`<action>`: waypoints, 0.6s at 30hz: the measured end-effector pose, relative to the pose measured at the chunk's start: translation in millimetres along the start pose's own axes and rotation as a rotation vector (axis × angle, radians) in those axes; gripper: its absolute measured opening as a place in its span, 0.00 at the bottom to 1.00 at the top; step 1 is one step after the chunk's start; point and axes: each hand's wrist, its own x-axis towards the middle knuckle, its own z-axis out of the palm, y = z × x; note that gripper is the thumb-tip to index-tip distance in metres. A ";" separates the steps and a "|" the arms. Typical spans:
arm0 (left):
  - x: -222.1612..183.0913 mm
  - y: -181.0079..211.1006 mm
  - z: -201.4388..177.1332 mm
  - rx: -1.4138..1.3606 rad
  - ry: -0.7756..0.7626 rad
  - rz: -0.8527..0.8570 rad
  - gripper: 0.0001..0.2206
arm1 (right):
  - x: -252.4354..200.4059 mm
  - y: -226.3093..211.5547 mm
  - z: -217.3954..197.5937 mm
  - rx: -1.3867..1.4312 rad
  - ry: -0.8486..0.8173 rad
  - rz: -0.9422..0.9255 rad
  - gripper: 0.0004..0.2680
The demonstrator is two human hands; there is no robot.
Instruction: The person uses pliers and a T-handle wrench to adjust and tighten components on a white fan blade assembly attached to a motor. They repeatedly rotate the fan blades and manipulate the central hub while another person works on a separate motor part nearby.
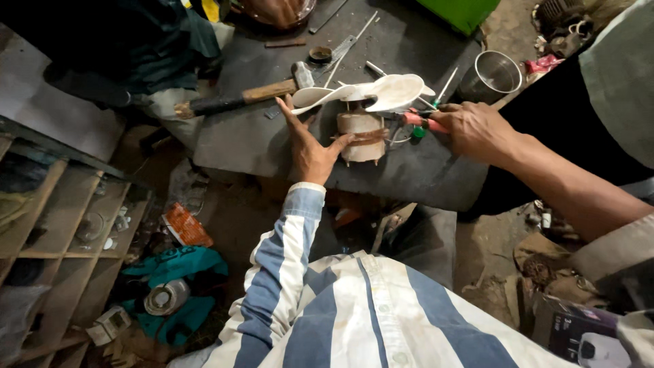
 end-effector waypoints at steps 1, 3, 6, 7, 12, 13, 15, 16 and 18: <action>1.8 -0.1 -0.5 -0.012 0.008 0.001 0.68 | 1.6 -5.0 -5.3 0.031 -0.031 0.034 0.27; 1.9 -0.2 0.8 0.048 -0.004 0.011 0.68 | 2.7 -10.2 -10.9 -0.030 -0.142 0.093 0.24; 1.9 -1.9 0.2 0.057 -0.005 0.030 0.69 | 7.5 -6.4 -8.0 0.017 -0.106 0.058 0.22; 2.1 -3.0 0.2 0.047 -0.003 0.037 0.69 | 8.7 -3.5 -5.4 0.056 -0.060 0.026 0.22; 2.2 -1.3 0.6 0.021 -0.013 -0.003 0.68 | 5.7 0.4 -3.6 0.095 0.003 -0.034 0.21; 1.8 0.2 0.5 0.017 -0.019 -0.044 0.68 | 5.3 -0.3 -5.8 0.098 0.001 -0.038 0.21; 2.0 3.0 -0.8 0.038 -0.023 -0.021 0.68 | 5.0 -2.0 -9.9 0.120 -0.029 -0.015 0.21; 2.2 3.9 -1.5 0.049 -0.025 -0.008 0.68 | 5.2 -2.8 -11.0 0.131 -0.042 -0.003 0.21; -0.9 3.4 -0.1 0.040 -0.030 -0.031 0.68 | 3.8 -2.8 -10.0 0.148 -0.015 -0.014 0.21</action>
